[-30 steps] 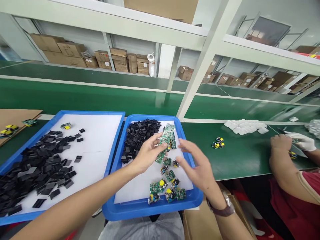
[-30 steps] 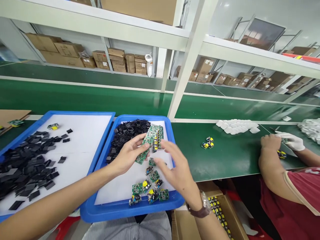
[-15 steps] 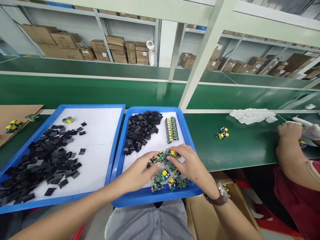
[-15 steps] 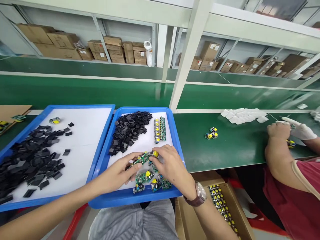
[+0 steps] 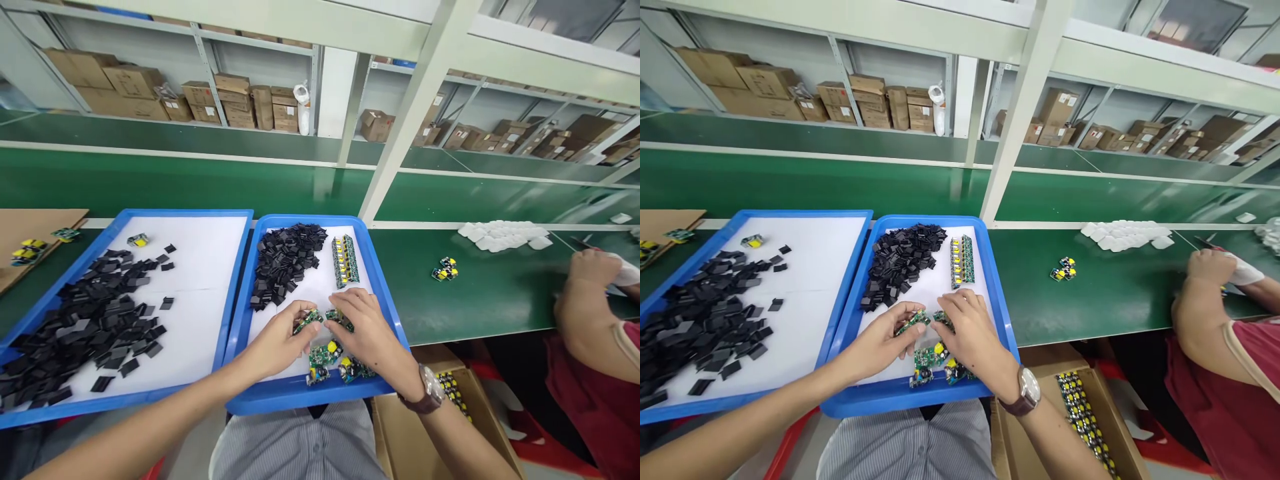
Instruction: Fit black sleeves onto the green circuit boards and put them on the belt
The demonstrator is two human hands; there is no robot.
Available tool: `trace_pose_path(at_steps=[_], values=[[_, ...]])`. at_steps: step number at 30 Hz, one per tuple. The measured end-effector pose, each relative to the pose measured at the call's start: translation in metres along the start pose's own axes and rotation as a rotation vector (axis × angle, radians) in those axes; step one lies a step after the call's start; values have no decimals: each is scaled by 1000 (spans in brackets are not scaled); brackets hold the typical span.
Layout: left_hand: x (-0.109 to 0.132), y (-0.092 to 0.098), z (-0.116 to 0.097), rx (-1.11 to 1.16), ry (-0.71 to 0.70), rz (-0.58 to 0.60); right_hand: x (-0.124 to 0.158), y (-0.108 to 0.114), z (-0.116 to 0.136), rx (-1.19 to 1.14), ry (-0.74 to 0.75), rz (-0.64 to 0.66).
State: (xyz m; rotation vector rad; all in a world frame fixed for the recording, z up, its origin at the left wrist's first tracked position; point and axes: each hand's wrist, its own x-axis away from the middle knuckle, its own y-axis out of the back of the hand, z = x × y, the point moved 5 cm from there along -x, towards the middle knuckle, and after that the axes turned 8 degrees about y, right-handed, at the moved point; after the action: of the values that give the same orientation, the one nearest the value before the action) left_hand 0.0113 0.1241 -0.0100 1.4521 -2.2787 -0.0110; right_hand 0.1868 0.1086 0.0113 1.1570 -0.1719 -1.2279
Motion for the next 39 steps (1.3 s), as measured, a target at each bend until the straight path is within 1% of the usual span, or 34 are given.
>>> trace_pose_path(at_steps=[3,5,6,8,10,12,13,15,17,18,20,21,24,26,28,30,34,37,39], values=[[5,10,-11,-121,-141,-16,-1,3,2,-167,55,86],[11,11,-16,-154,-159,-1,0,1,3,-287,41,98],[13,10,-16,-153,-146,9,1,0,3,-319,16,73],[14,6,-13,-131,-99,0,4,-4,2,-315,-33,-37],[10,2,-3,-115,-19,-14,7,-8,3,-243,-39,-148],[4,0,7,-121,42,-10,8,-11,5,-149,-20,-180],[1,0,11,-136,47,-8,7,-13,6,-106,-10,-154],[-4,7,11,-173,8,-29,4,-15,7,-31,8,-36],[-2,16,5,-225,-83,-57,-1,-12,7,23,11,69],[0,19,0,-262,-143,-67,-3,-9,7,23,11,92],[7,22,-10,-333,-249,-70,-6,-3,8,-59,19,94],[11,21,-14,-354,-279,-57,-7,-2,10,-129,28,94],[16,16,-15,-341,-281,-44,-6,-6,15,-305,56,77],[18,14,-9,-350,-252,-106,-4,-10,17,-329,64,1],[19,14,-2,-391,-230,-195,-1,-14,20,-274,84,-93],[20,12,4,-439,-235,-246,3,-17,23,-179,110,-140],[20,11,4,-492,-294,-282,3,-22,28,-47,124,-117],[17,14,-1,-499,-288,-316,-3,-17,26,44,101,-135],[14,16,-4,-537,-273,-297,-9,-13,19,54,88,-77]])
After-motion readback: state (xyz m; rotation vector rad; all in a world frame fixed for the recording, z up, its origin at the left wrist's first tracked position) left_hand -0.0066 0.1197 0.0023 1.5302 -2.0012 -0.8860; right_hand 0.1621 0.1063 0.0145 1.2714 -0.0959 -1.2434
